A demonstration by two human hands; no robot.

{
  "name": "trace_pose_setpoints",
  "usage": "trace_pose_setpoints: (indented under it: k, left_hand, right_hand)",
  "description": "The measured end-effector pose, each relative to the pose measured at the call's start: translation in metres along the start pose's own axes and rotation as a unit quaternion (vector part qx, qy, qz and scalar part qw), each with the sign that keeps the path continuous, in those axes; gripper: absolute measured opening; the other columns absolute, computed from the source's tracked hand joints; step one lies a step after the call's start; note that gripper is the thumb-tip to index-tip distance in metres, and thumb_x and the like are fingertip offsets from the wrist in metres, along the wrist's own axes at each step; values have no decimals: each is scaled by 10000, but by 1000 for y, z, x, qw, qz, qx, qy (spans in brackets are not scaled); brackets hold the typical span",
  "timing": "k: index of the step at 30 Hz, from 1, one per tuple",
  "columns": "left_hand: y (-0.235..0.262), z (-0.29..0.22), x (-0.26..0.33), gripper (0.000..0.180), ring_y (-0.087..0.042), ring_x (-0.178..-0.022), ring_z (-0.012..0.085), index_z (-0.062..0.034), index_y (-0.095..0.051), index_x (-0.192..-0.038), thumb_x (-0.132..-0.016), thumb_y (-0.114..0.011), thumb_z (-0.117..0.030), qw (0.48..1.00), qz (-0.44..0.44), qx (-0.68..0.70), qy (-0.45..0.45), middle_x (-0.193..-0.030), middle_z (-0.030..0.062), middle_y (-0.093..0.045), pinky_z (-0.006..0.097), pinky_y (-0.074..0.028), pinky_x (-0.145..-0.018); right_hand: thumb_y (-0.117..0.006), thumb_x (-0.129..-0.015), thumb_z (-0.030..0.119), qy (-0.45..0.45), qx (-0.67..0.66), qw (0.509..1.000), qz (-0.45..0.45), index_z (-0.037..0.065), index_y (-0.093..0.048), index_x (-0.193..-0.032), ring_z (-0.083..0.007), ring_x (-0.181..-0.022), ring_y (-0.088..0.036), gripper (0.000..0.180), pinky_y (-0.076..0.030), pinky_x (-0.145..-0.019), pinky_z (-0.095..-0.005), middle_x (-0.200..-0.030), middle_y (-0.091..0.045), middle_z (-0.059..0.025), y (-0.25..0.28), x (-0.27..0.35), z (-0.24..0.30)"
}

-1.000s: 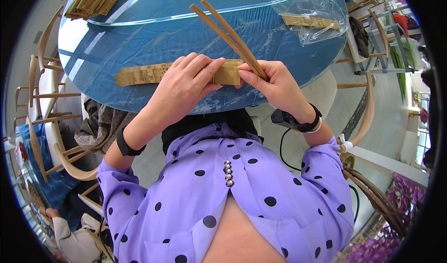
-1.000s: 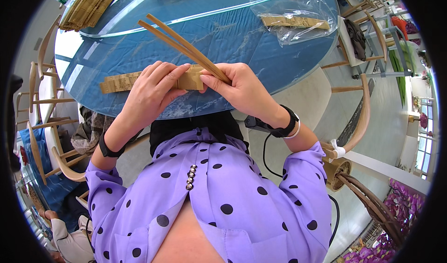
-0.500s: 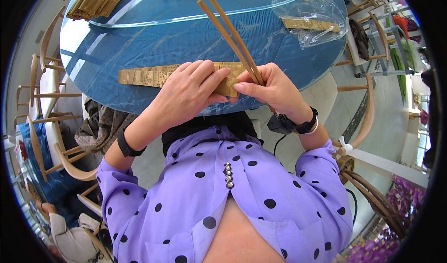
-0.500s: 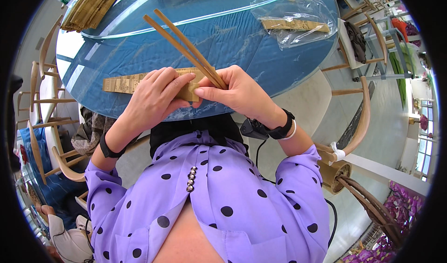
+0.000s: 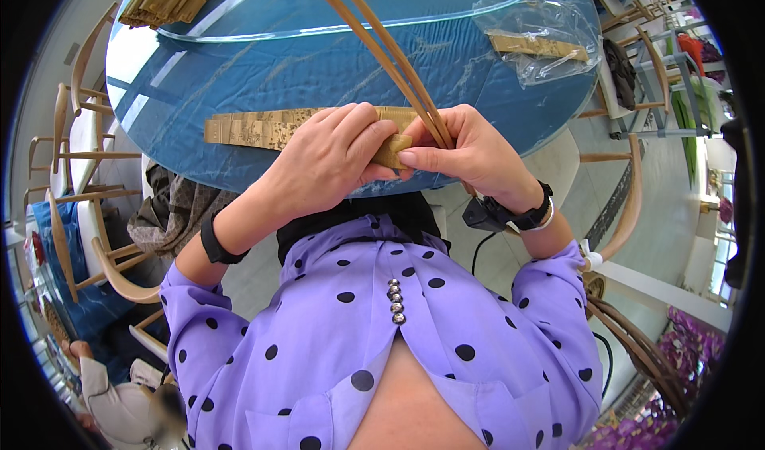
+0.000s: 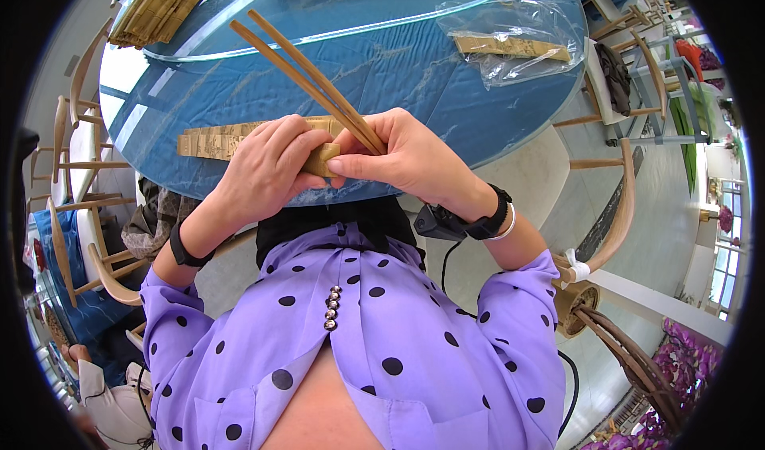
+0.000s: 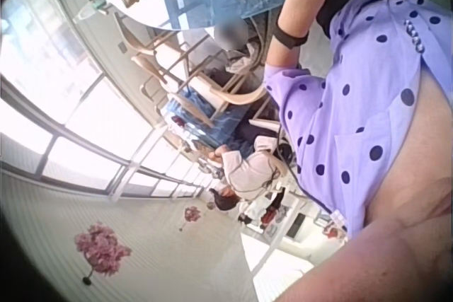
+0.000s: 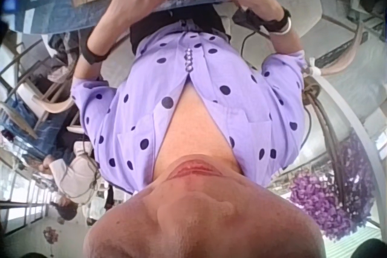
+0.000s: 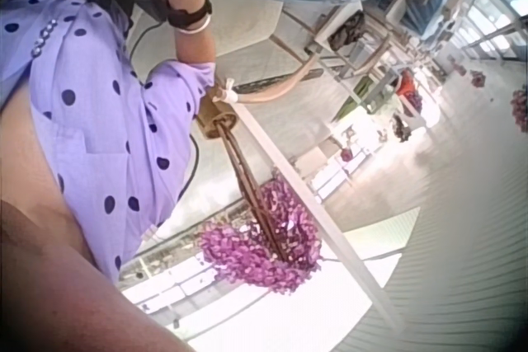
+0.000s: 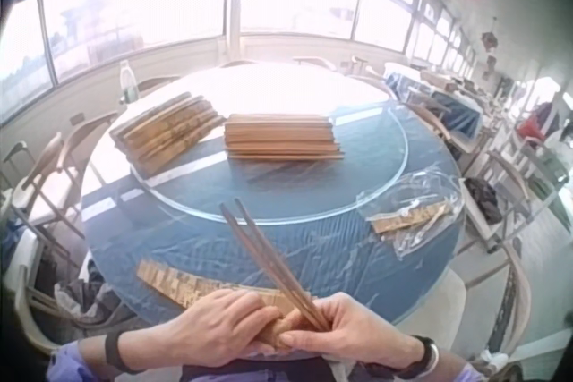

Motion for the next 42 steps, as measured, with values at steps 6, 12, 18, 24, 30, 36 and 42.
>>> trace_pose_setpoints:
  k: [6, 12, 18, 24, 30, 36, 42]
  left_hand:
    - [3, -7, -3, 564, -636, -943, 308, -15, -584, -1219, -827, -757, -382, 1000, 12, -23, 2, -1063, 114, -587, 413, -530, -844]
    - [5, -8, -4, 524, -623, -953, 251, -20, -584, -1233, -839, -767, -313, 998, -21, -53, -4, -1095, 86, -597, 377, -519, -823]
    - [9, 4, -5, 488, -626, -984, 236, -9, -617, -1217, -823, -787, -241, 995, -44, -83, -22, -1113, 82, -606, 371, -524, -827]
    - [3, 6, 2, 499, -654, -1058, 268, -35, -659, -1223, -779, -833, -183, 997, -18, -71, 8, -1161, 82, -648, 395, -547, -878]
    - [10, 16, 8, 470, -652, -1068, 268, -2, -649, -1203, -783, -802, -147, 994, -40, -103, 23, -1129, 100, -651, 395, -543, -916]
    - [28, 19, 10, 496, -630, -1098, 292, 12, -646, -1228, -782, -802, -139, 991, -48, -118, 36, -1136, 99, -654, 452, -494, -1016]
    - [27, 8, 9, 514, -617, -1109, 300, 32, -639, -1264, -796, -781, -128, 992, -29, -114, 45, -1148, 120, -632, 452, -497, -1005]
  right_hand:
    - [-754, -956, 120, 19, 18, 998, -48, -50, -703, -1087, -49, -776, -618, 221, -517, -704, -216, -860, -703, -24, -6, -4, 1]
    - [-731, -969, 126, 28, 67, 995, -66, -55, -722, -1107, -41, -822, -624, 228, -531, -745, -226, -913, -729, -25, -1, -4, -1]
    - [-759, -953, 205, 1, 174, 980, -92, -33, -741, -1010, -45, -663, -515, 245, -427, -593, -241, -734, -631, 22, 14, -9, 2]
    - [-771, -941, 231, -24, 210, 972, -104, -18, -751, -937, -45, -627, -480, 250, -390, -555, -254, -679, -577, 33, 17, -12, 2]
    - [-755, -950, 285, -64, 254, 956, -135, -27, -755, -921, -83, -572, -497, 313, -402, -536, -284, -638, -600, -8, 32, -16, -10]
    - [-759, -955, 316, -95, 408, 895, -153, -44, -715, -948, -85, -587, -499, 362, -396, -545, -282, -627, -586, -10, 35, -17, -8]
    - [-719, -990, 332, 19, 334, 918, -214, -55, -700, -1069, -99, -619, -577, 395, -464, -581, -293, -695, -660, -100, 21, 3, 28]
Point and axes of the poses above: each hand's wrist, its own x-axis away from the middle knuckle, its own y-axis out of the back of the hand, z = x × y, the point moved 6 cm from there along -x, towards the middle knuckle
